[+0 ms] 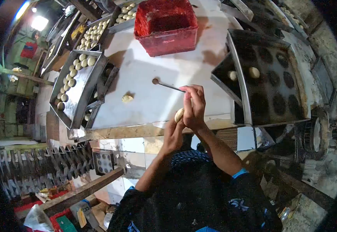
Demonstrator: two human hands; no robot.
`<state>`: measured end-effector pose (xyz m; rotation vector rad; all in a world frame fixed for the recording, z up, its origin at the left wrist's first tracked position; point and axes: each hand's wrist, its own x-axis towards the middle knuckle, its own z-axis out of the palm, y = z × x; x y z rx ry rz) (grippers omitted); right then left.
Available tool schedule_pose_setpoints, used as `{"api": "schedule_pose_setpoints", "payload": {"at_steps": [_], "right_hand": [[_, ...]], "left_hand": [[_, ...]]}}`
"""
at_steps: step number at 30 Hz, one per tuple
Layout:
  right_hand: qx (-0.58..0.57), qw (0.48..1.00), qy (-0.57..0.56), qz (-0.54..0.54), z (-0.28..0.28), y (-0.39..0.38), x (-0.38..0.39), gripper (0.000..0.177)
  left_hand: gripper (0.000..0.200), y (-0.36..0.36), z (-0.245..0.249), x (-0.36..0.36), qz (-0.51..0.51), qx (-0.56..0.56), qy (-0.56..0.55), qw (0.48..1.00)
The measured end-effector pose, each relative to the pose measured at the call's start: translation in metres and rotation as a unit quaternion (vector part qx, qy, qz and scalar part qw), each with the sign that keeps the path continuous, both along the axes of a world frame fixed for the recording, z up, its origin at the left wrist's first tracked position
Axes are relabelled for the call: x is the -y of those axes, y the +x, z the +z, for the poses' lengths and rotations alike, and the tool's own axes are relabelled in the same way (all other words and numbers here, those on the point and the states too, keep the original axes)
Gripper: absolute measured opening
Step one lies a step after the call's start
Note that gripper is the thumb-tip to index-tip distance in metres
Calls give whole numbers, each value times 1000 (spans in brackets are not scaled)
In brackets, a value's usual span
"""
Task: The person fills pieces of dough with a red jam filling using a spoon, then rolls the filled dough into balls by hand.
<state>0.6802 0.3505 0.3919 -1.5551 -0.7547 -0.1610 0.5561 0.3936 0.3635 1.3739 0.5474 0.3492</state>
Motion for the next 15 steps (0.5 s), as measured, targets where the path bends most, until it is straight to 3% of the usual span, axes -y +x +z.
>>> {"api": "schedule_pose_setpoints", "payload": {"at_steps": [1,2,4,5,6,7,8,9,11,13,14,15], "right_hand": [[-34,999,3,23,-6,1,-13,21],[-71,994,-12,78,-8,6,-23,21],[-340,902,-37,262,-30,21,-53,20],[-358,882,-137,273,-45,35,-73,19],[-354,884,-138,270,-62,40,-86,19],[-145,932,-280,177,-79,44,-96,17],[72,911,-401,68,-97,47,-105,15],[115,899,-418,69,-116,51,-108,18],[134,890,-428,86,-126,52,-110,18],[160,874,-447,105,-124,61,-113,17],[-8,877,-454,158,-116,67,-113,18],[-2,872,-465,154,-114,77,-119,18]], "left_hand": [[32,-6,-8,-14,14,57,-163,985],[34,-4,19,-27,17,101,-220,970],[36,-15,8,-59,37,126,-286,949],[36,-17,5,-75,35,130,-288,948],[37,-19,2,-92,58,137,-318,936],[38,-20,1,-108,81,144,-346,923],[43,-22,4,-119,108,177,-361,909],[41,-25,5,-132,141,150,-316,926],[39,-27,4,-157,170,130,-277,937],[34,-24,1,-178,281,10,-238,929],[30,-22,0,-192,283,9,-271,920],[32,-22,-9,-206,255,16,-245,935]]}}
